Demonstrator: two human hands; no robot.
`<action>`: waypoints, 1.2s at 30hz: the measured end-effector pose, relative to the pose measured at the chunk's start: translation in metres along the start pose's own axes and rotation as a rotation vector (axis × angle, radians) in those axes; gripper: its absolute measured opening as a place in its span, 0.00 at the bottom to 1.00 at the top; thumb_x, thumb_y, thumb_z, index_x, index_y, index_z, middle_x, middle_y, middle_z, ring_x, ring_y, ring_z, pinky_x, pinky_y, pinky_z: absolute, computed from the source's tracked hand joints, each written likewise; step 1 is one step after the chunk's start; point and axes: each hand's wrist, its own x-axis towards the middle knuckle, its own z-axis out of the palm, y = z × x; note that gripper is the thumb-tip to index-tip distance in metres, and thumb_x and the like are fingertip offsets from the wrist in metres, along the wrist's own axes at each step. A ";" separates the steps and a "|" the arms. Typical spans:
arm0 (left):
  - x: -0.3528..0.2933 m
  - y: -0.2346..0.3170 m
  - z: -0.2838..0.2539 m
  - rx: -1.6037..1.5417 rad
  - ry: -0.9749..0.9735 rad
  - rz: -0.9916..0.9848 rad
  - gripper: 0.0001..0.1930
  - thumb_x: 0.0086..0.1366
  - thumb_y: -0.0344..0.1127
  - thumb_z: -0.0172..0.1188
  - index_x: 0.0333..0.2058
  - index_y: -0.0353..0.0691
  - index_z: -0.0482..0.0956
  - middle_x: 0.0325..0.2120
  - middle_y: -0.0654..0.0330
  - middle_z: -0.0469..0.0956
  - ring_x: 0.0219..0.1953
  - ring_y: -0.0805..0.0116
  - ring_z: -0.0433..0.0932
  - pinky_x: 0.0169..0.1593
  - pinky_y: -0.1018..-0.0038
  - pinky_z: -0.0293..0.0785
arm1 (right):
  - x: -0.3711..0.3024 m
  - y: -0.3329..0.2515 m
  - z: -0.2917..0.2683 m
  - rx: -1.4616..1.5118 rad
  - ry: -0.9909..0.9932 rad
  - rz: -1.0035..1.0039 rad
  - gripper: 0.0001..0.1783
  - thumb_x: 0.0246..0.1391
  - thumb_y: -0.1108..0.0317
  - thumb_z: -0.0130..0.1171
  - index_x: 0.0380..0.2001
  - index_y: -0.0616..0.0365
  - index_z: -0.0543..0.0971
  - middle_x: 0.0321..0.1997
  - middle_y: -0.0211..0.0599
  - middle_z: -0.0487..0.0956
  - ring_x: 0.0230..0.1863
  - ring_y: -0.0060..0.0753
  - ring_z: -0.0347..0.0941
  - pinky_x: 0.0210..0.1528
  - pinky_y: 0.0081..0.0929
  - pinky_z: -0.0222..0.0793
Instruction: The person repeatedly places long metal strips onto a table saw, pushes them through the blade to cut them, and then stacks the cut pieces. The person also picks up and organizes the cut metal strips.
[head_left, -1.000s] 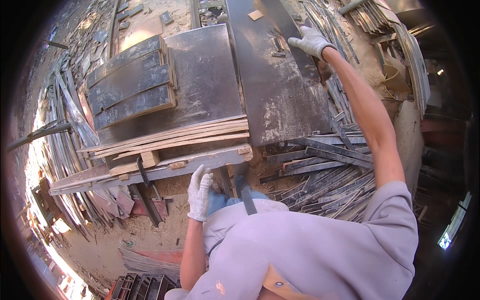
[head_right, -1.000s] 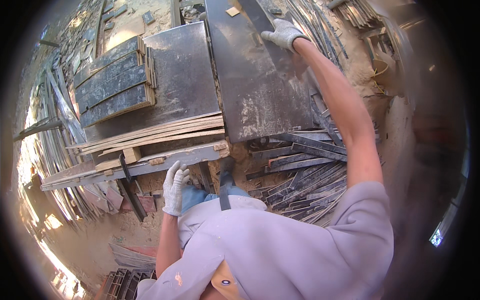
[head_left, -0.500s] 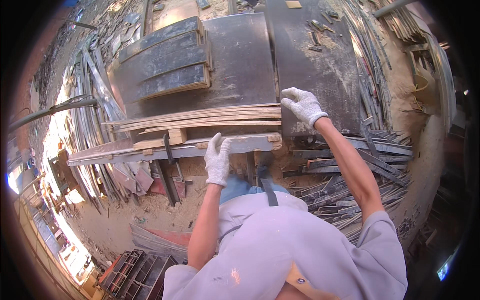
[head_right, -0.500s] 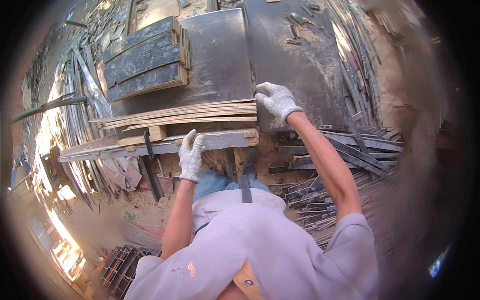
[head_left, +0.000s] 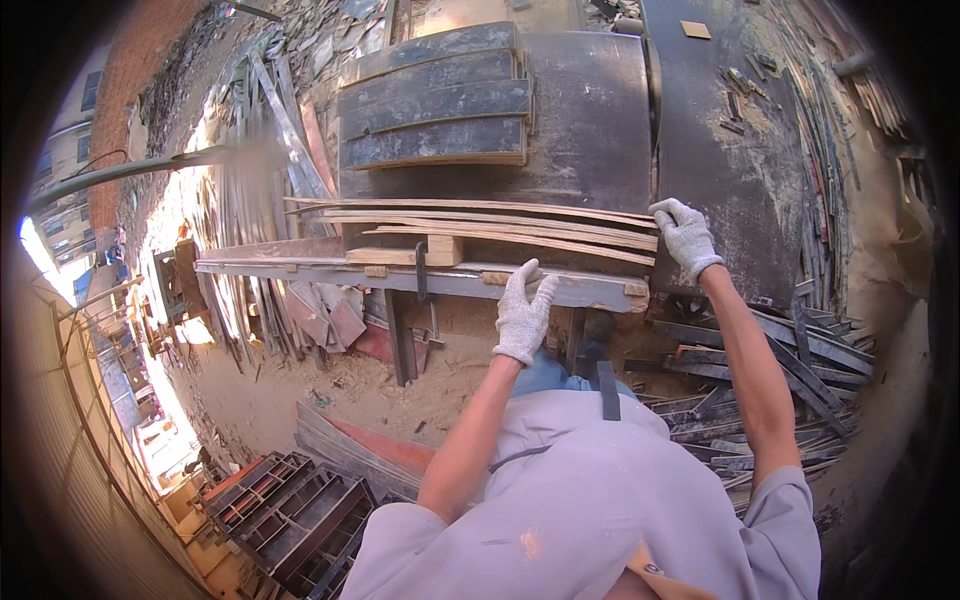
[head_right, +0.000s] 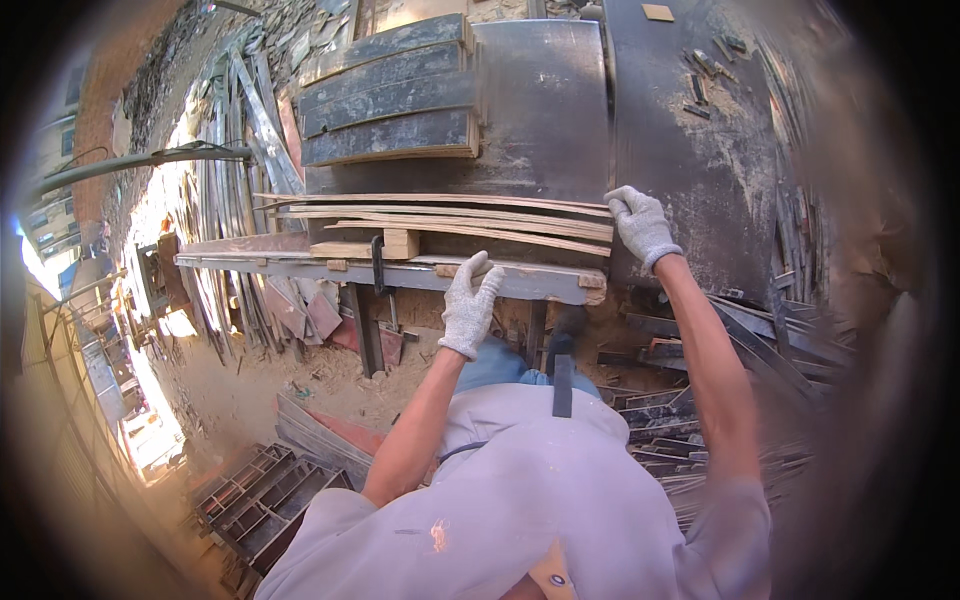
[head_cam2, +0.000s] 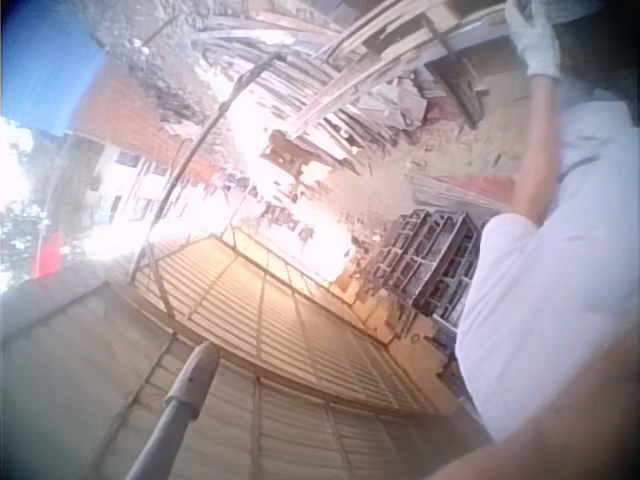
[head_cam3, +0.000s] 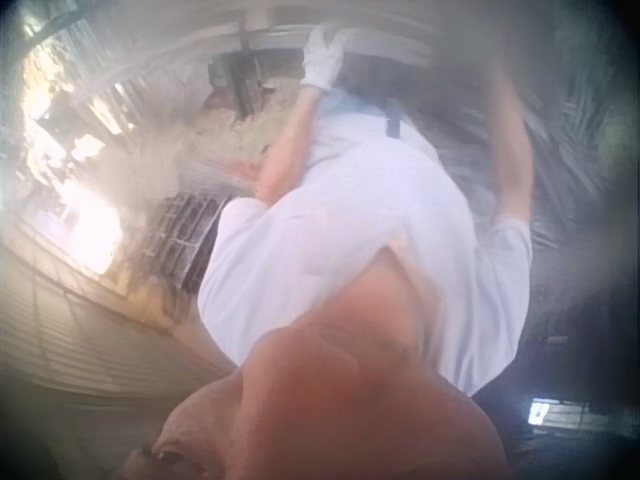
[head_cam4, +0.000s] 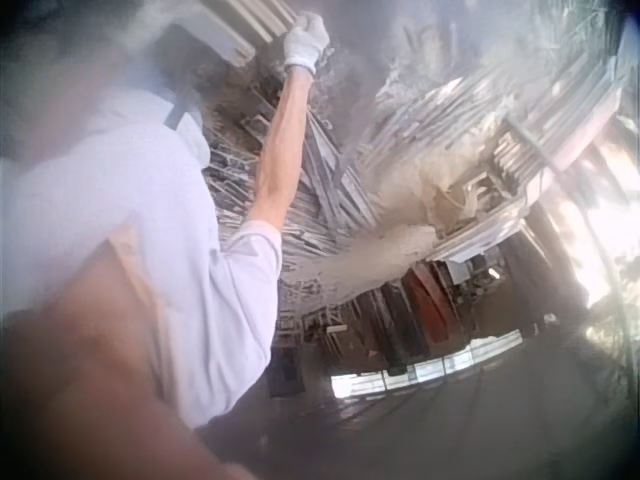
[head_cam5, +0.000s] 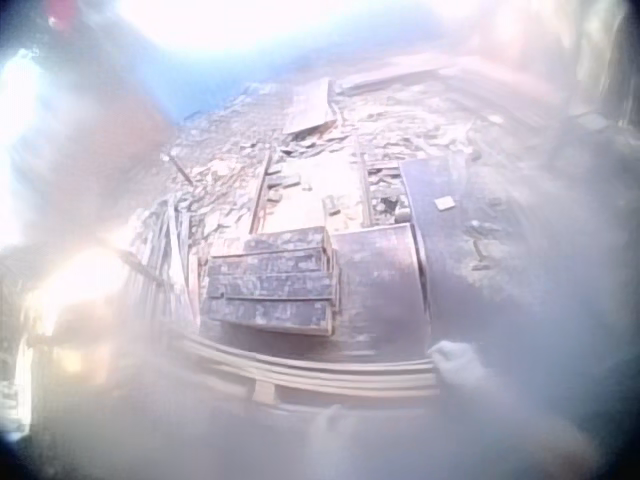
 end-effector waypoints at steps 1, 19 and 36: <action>0.005 -0.001 -0.003 0.006 0.005 0.023 0.27 0.70 0.41 0.67 0.63 0.36 0.73 0.52 0.50 0.82 0.53 0.63 0.82 0.57 0.66 0.79 | 0.006 0.006 0.007 0.060 -0.012 -0.010 0.11 0.65 0.64 0.61 0.45 0.55 0.84 0.41 0.47 0.87 0.44 0.42 0.84 0.48 0.37 0.77; 0.046 0.001 0.017 0.223 0.097 0.261 0.32 0.65 0.42 0.73 0.63 0.35 0.73 0.58 0.46 0.76 0.59 0.55 0.78 0.63 0.62 0.75 | 0.007 0.100 -0.038 -0.007 0.119 -0.130 0.04 0.55 0.74 0.66 0.35 0.56 0.83 0.36 0.46 0.84 0.41 0.51 0.82 0.44 0.40 0.77; 0.169 0.002 0.008 1.116 -0.206 0.859 0.65 0.38 0.56 0.83 0.71 0.37 0.57 0.61 0.45 0.68 0.67 0.44 0.64 0.78 0.45 0.46 | -0.022 0.107 -0.075 -0.459 0.308 -0.325 0.15 0.51 0.65 0.70 0.42 0.55 0.82 0.47 0.42 0.82 0.54 0.52 0.77 0.57 0.46 0.72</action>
